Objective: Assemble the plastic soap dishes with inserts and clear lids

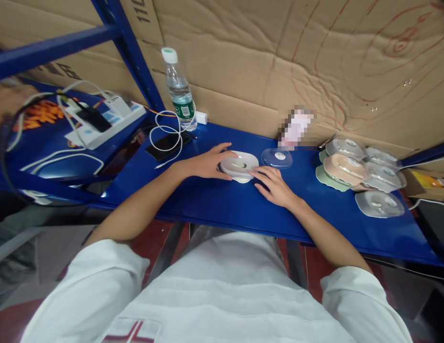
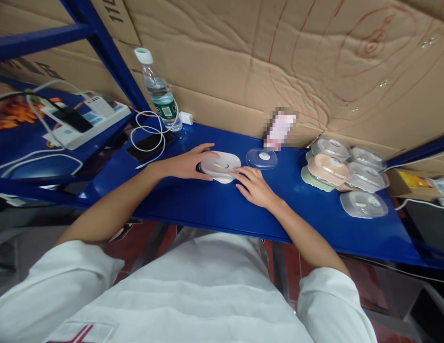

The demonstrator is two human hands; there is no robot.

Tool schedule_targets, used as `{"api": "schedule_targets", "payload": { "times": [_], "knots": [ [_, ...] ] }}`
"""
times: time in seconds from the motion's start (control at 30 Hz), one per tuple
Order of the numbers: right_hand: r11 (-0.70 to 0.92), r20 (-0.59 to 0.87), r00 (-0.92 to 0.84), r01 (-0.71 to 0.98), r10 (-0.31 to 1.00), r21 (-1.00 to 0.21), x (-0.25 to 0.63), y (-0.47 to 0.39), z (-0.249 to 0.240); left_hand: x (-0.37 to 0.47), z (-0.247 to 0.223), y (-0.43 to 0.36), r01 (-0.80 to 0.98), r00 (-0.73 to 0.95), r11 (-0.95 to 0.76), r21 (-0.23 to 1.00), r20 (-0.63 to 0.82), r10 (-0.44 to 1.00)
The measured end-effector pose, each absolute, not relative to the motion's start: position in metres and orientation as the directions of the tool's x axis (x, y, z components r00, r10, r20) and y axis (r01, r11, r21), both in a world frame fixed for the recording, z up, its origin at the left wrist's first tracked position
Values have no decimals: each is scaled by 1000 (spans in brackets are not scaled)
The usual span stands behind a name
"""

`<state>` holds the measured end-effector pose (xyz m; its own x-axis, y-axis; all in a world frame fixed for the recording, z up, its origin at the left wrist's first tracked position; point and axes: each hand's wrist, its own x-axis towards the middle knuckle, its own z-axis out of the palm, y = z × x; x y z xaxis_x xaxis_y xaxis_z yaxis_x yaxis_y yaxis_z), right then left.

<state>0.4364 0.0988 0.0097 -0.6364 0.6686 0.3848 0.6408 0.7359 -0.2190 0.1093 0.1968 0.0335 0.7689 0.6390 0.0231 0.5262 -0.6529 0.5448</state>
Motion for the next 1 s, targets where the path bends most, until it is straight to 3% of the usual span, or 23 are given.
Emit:
{"api": "schedule_targets", "payload": {
  "times": [0.23, 0.63, 0.87, 1.0],
  "knots": [
    [735, 322, -661, 628, 677, -256, 427, 91, 11, 104, 35, 211, 411, 791, -707, 576, 161, 591],
    [694, 268, -640, 676, 720, -249, 430, 95, 14, 105, 30, 206, 482, 786, -674, 560, 63, 615],
    [711, 300, -648, 668, 700, -218, 427, 92, 15, 107, 30, 204, 469, 791, -697, 542, 92, 604],
    [689, 337, -611, 697, 716, -201, 425, 92, 14, 115, 24, 199, 474, 786, -748, 464, 159, 597]
  ]
}}
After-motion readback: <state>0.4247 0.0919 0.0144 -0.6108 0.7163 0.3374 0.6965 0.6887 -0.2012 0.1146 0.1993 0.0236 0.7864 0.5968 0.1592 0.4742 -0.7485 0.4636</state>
